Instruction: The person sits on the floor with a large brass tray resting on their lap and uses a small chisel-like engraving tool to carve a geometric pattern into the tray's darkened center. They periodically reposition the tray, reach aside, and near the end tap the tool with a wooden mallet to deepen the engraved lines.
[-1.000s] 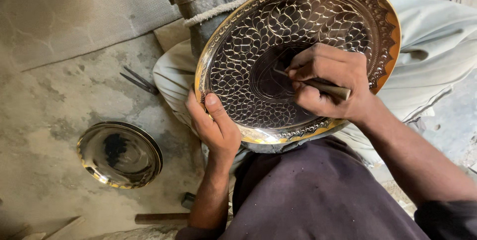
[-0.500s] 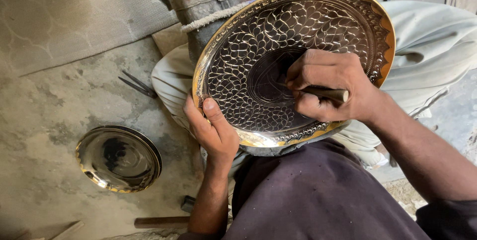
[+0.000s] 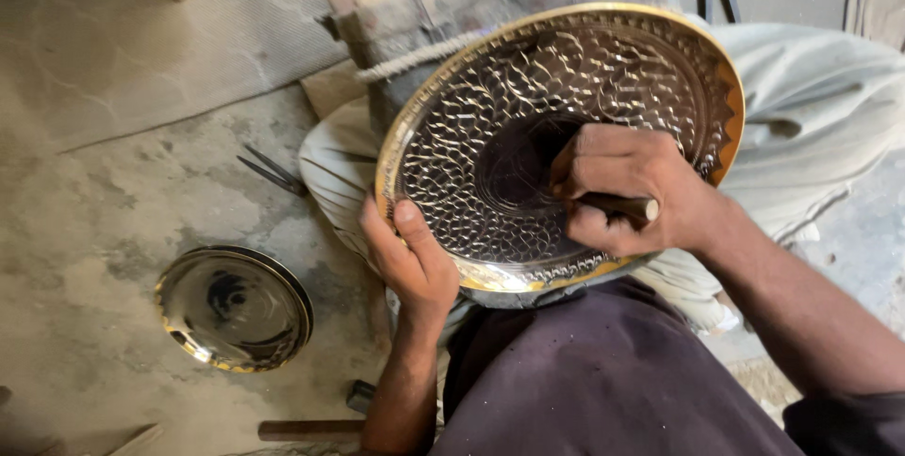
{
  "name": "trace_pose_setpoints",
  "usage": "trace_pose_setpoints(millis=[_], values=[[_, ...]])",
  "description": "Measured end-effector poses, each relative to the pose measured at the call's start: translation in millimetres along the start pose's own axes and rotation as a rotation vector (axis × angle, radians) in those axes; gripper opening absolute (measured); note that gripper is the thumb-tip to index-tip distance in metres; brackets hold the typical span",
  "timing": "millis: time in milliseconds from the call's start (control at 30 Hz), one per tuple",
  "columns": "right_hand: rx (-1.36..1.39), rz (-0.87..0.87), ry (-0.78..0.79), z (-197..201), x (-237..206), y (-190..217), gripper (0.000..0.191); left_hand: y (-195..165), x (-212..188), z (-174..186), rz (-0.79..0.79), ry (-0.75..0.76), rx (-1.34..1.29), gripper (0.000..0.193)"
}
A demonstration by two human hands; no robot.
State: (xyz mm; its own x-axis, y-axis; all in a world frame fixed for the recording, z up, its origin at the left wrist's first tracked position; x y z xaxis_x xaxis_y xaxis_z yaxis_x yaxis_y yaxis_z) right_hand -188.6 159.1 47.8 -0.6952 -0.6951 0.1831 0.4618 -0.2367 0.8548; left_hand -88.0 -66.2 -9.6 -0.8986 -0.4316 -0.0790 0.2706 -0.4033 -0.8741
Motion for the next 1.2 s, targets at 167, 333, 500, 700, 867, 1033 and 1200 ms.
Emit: trace_pose_setpoints(millis=[167, 333, 500, 700, 867, 1033, 1200], values=[[0.035, -0.018, -0.174, 16.1, -7.7, 4.5, 0.015, -1.6, 9.5, 7.9, 0.058, 0.025, 0.05, 0.037], [0.23, -0.105, -0.658, 67.3, -99.0, -17.0, 0.018, -19.0, 74.9, 51.1, -0.133, -0.051, -0.204, 0.038], [0.559, -0.53, -1.154, 84.2, -204.2, -113.2, 0.017, -26.5, 219.1, 97.2, -0.14, -0.192, -0.286, 0.035], [0.718, -0.708, -1.295, 66.5, -274.1, -169.7, 0.014, -53.3, 432.4, 127.2, -0.247, -0.183, -0.383, 0.052], [0.725, -0.775, -1.337, 58.6, -290.7, -174.8, 0.013, -49.7, 518.7, 129.7, 0.202, -0.276, -0.685, 0.073], [0.719, -0.819, -1.352, 52.8, -291.7, -167.7, 0.011, -63.4, 532.6, 131.2, 0.195, -0.171, -0.71, 0.052], [0.713, -0.841, -1.363, 49.5, -297.3, -165.0, 0.01, -65.3, 532.0, 129.7, 0.267, -0.207, -0.83, 0.033]])
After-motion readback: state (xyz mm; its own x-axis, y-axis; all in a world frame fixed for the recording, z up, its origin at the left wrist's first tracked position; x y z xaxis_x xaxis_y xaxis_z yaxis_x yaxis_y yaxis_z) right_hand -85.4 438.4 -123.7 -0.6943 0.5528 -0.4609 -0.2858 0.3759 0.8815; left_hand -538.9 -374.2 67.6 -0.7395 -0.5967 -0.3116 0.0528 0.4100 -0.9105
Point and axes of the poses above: each hand's wrist, its own x-axis towards the middle knuckle, its own z-axis out of the back of the hand, y = z × x, the point moved 4 cm from there along x, towards the middle knuckle, and after that the axes turned 8 degrees about z, right-handed, at the moved point
